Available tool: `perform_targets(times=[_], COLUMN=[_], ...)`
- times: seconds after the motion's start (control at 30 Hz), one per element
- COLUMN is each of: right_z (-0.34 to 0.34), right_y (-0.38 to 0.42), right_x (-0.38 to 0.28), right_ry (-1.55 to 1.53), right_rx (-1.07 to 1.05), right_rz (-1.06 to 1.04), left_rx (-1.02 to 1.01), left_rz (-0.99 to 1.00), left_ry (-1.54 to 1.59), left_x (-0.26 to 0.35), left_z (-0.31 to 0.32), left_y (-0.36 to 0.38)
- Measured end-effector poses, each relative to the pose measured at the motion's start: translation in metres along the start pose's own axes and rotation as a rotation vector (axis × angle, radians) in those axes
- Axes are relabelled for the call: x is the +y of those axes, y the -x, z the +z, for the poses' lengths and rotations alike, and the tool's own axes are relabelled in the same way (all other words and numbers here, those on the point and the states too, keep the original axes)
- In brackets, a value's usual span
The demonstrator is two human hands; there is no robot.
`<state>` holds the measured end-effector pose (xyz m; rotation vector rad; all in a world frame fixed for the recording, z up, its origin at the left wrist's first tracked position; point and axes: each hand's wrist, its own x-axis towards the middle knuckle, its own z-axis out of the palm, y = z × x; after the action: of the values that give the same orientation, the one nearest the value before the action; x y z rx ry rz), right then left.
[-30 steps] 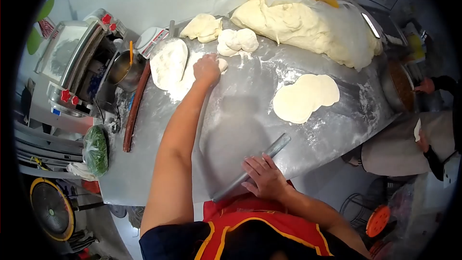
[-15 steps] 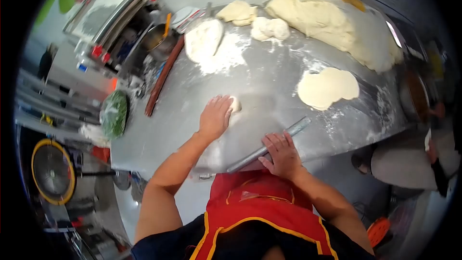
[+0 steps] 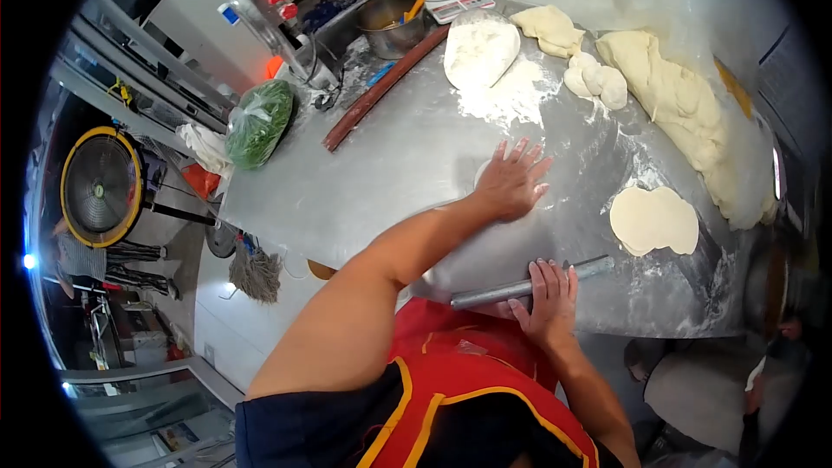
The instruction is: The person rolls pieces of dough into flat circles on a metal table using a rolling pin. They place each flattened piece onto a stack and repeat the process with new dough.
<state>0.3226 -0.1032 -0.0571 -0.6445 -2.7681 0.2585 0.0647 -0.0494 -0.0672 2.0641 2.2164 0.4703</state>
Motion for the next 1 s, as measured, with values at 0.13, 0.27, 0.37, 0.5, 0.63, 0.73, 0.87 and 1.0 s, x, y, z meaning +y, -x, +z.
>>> perform_targets(times=[0.13, 0.27, 0.37, 0.5, 0.63, 0.73, 0.87, 1.0], right_z=[-0.002, -0.010, -0.019, -0.026, -0.030, -0.019, 0.009, 0.023], right_y=[0.001, -0.002, -0.006, -0.021, -0.045, -0.052, -0.058, -0.109], right_x=[-0.003, 0.006, 0.030, 0.038, 0.009, -0.001, 0.008, 0.028], right_ry=[-0.016, -0.058, -0.064, -0.008, -0.008, 0.012, 0.097, 0.148], right_rx=[0.003, -0.032, -0.090, -0.092, 0.025, 0.094, 0.177, 0.092], right_rz=[-0.005, -0.065, -0.100, -0.116, -0.125, -0.058, 0.040, 0.155], left_rx=[0.111, 0.381, 0.289, 0.171, 0.126, 0.097, 0.288, 0.202], left_rz=[-0.013, -0.119, -0.244, -0.189, -0.097, -0.227, -0.227, -0.298], left_ry=[0.022, 0.224, 0.198, 0.157, 0.178, 0.099, -0.048, -0.071], left_x=[-0.002, -0.030, -0.030, -0.007, 0.010, 0.021, 0.021, -0.004], left_z=[0.010, 0.022, -0.008, -0.020, -0.034, -0.050, -0.016, -0.030], left_y=[-0.006, 0.001, 0.049, 0.087, 0.127, 0.154, 0.168, 0.115])
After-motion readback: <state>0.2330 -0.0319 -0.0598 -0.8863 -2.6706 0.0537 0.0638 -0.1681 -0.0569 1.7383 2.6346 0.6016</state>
